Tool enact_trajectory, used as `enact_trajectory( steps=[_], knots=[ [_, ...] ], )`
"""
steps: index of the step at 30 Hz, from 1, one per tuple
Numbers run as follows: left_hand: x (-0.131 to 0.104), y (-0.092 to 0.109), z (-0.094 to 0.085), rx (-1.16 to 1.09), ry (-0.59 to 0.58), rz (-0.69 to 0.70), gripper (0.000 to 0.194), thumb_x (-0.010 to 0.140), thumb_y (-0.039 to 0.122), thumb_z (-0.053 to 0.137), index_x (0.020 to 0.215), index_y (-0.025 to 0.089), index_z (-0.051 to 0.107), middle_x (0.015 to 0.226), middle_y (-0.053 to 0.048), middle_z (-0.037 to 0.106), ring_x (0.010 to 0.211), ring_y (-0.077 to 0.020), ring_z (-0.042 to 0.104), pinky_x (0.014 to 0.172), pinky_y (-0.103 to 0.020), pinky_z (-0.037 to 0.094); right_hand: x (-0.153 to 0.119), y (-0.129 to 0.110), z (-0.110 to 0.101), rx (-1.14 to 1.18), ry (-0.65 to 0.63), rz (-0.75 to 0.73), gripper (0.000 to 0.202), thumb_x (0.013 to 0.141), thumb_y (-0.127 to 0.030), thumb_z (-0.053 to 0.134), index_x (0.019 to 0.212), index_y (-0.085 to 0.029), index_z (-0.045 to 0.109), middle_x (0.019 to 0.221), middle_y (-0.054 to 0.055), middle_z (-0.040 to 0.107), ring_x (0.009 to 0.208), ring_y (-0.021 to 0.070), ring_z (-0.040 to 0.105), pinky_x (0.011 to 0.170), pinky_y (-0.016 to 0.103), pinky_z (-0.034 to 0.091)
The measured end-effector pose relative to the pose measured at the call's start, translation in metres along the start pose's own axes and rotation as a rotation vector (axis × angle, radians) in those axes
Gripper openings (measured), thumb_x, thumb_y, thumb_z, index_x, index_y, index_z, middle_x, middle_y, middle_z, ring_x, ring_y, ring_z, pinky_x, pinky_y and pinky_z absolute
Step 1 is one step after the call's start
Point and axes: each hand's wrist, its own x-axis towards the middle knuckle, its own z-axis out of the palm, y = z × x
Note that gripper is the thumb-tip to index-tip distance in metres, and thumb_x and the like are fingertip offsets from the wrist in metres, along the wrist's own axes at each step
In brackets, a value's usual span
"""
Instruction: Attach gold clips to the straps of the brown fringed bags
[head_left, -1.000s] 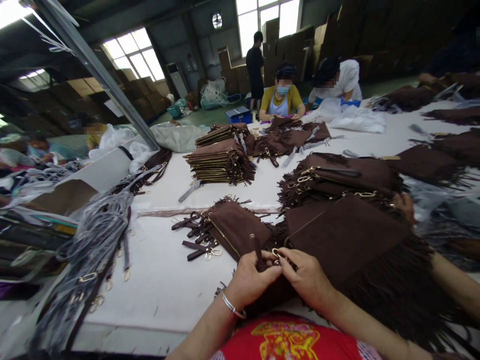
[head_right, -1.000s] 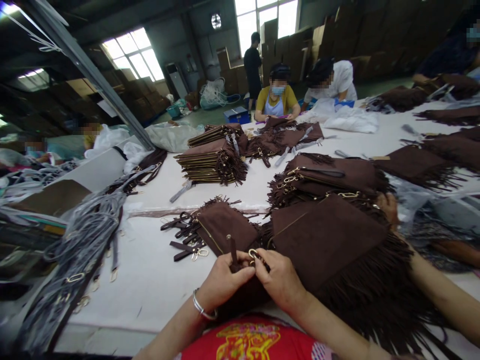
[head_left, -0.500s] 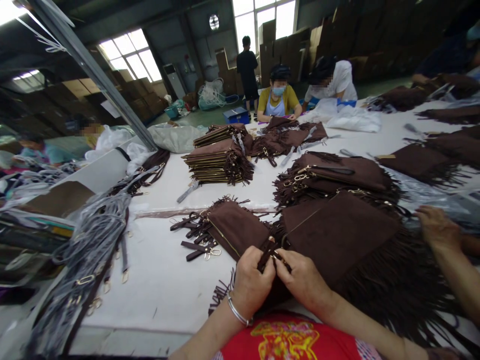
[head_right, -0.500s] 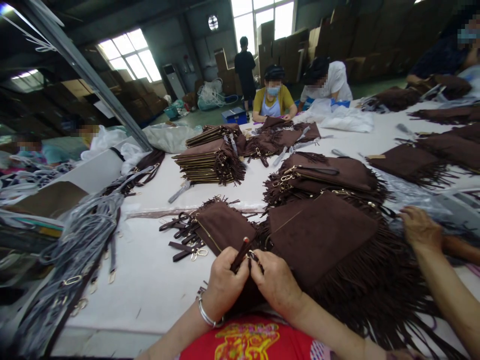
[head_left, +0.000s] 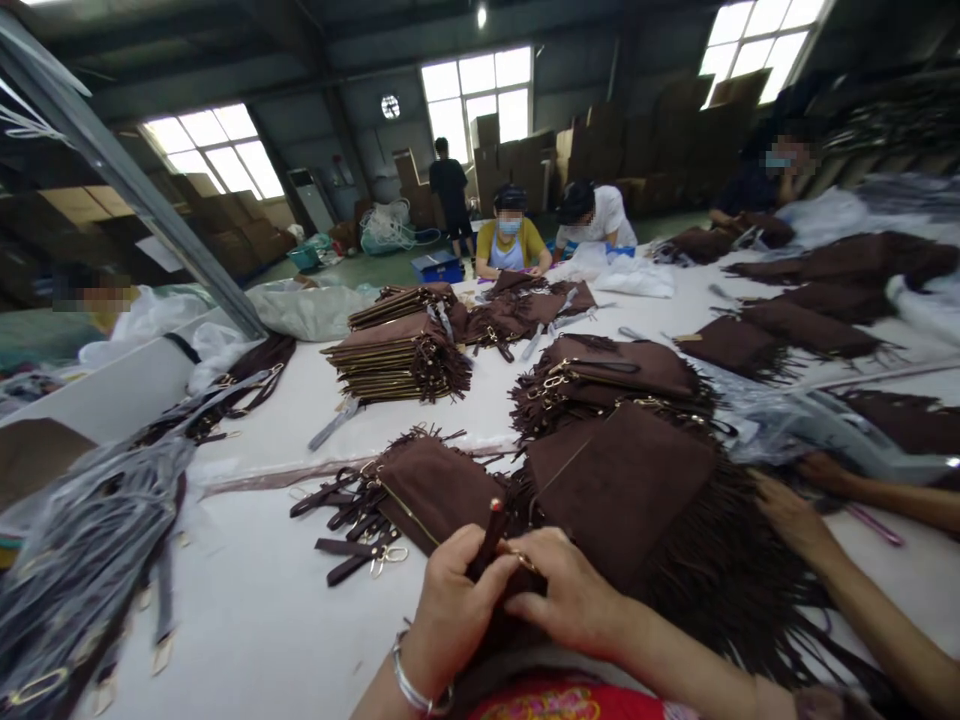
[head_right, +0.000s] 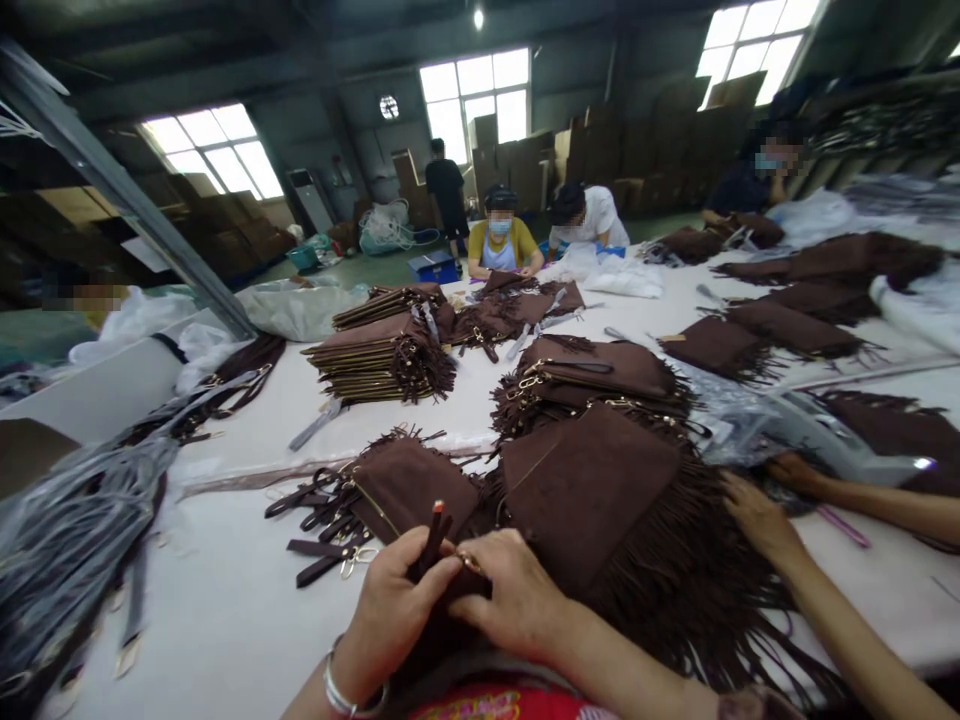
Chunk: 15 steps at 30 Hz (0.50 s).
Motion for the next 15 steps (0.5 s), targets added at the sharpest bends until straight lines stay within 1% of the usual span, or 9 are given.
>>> enact_trajectory(
  steps=[2,4,7,9,11,12,13,14,15],
  knots=[
    [0.0,0.001,-0.007,-0.034,0.023,0.041,0.012,0.084,0.032,0.065,0.084,0.022,0.07,0.083,-0.001,0.071,0.079,-0.017,0.066,0.074,-0.027,0.052,0.003,-0.011,-0.008,0.109,-0.04,0.061,0.012,0.075,-0.022,0.07,0.087,-0.022,0.069,0.088,0.0,0.074,0.083,0.0182,0.067,0.081,0.031,0.051],
    [0.002,-0.006,-0.014,-0.121,0.139,-0.018,0.018,0.083,0.036,0.065,0.094,0.022,0.069,0.09,-0.003,0.073,0.083,-0.0187,0.068,0.077,-0.029,0.055,0.008,-0.016,-0.033,0.139,0.021,0.108,0.008,0.082,-0.026,0.064,0.087,-0.022,0.068,0.089,0.0,0.074,0.082,0.0169,0.067,0.077,0.028,0.05],
    [0.004,-0.015,-0.025,-0.256,0.332,-0.189,0.028,0.084,0.043,0.063,0.098,0.019,0.067,0.086,-0.005,0.073,0.079,-0.0191,0.07,0.073,-0.03,0.057,0.019,-0.001,-0.104,-0.087,0.234,0.161,0.028,0.085,-0.04,0.062,0.106,-0.023,0.066,0.101,0.005,0.074,0.092,0.0209,0.067,0.082,0.032,0.05],
    [0.002,-0.008,-0.034,-0.292,0.367,-0.225,0.028,0.083,0.043,0.064,0.092,0.017,0.068,0.076,-0.004,0.071,0.07,-0.0173,0.068,0.067,-0.029,0.056,0.026,0.024,-0.159,-0.44,0.474,0.225,0.045,0.085,-0.049,0.059,0.117,-0.018,0.063,0.106,0.013,0.072,0.097,0.0273,0.066,0.084,0.039,0.048],
    [-0.009,0.015,-0.043,-0.327,0.266,-0.166,0.026,0.083,0.043,0.065,0.085,0.017,0.069,0.07,-0.003,0.068,0.064,-0.0157,0.065,0.062,-0.027,0.054,0.032,0.052,-0.197,-0.778,0.647,0.171,0.065,0.087,-0.058,0.049,0.127,-0.008,0.057,0.125,0.026,0.061,0.114,0.0363,0.058,0.089,0.048,0.044],
    [-0.018,0.031,-0.048,-0.356,0.158,-0.116,0.028,0.084,0.044,0.064,0.084,0.017,0.071,0.07,-0.004,0.068,0.064,-0.0159,0.065,0.061,-0.027,0.054,0.034,0.063,-0.205,-0.877,0.73,0.143,0.07,0.088,-0.063,0.043,0.126,-0.006,0.058,0.129,0.029,0.058,0.12,0.0396,0.053,0.091,0.052,0.042],
    [-0.032,0.048,-0.051,-0.378,0.027,-0.062,0.031,0.085,0.047,0.063,0.085,0.018,0.073,0.071,-0.006,0.068,0.065,-0.0169,0.065,0.062,-0.028,0.054,0.034,0.073,-0.204,-0.911,0.791,0.105,0.071,0.089,-0.064,0.038,0.125,-0.007,0.06,0.129,0.028,0.058,0.121,0.04,0.052,0.092,0.052,0.041],
    [-0.048,0.064,-0.053,-0.367,-0.076,-0.023,0.036,0.085,0.052,0.061,0.087,0.019,0.075,0.073,-0.008,0.069,0.066,-0.0186,0.067,0.062,-0.029,0.054,0.034,0.081,-0.195,-0.901,0.804,0.037,0.07,0.09,-0.063,0.036,0.125,-0.007,0.06,0.128,0.027,0.059,0.122,0.0392,0.052,0.094,0.052,0.041],
    [-0.068,0.079,-0.053,-0.325,-0.117,-0.01,0.041,0.084,0.057,0.06,0.088,0.02,0.077,0.074,-0.009,0.07,0.068,-0.0208,0.068,0.063,-0.031,0.055,0.033,0.086,-0.178,-0.858,0.774,-0.054,0.068,0.091,-0.061,0.033,0.124,-0.007,0.059,0.127,0.026,0.059,0.122,0.0385,0.052,0.096,0.052,0.042]
  ],
)
